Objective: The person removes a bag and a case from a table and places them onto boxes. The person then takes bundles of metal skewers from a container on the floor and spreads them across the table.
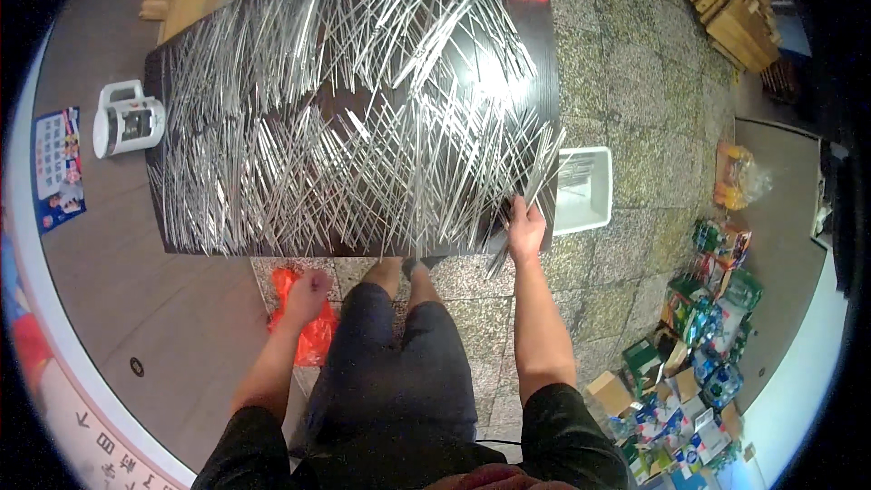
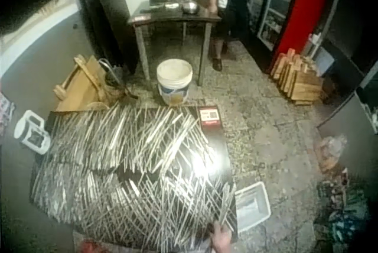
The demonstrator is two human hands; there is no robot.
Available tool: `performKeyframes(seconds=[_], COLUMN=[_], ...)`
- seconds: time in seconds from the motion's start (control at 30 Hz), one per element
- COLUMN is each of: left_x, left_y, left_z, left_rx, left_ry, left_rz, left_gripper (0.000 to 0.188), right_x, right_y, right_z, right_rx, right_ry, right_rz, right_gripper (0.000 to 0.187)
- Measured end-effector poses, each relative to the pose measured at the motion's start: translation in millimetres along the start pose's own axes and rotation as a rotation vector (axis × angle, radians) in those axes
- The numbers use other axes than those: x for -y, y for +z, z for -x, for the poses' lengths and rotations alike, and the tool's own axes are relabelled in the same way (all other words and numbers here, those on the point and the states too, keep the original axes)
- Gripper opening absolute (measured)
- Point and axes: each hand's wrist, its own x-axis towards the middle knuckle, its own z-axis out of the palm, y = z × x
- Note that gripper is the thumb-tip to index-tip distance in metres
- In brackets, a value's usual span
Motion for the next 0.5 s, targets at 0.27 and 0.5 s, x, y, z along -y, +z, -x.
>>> performKeyframes(seconds=[0.27,0.5], left_x=[65.7,62.1], left_y=[-2.9,-45.3], left_z=[-16.7,-20.3], left_rx=[0.004,0.049], left_ry=[-0.124,-0.192], left_rz=[0.177,0.188], left_gripper=[0.033,0.033], right_x=[72.0,199.6], right_y=[52.6,145.8], right_z=[-21.4,-141.7], right_rx=[-0.009,0.005], right_ry=[-0.037,-0.057], right_rz=[-0.262,-0.178], right_gripper=[0.027,0.029])
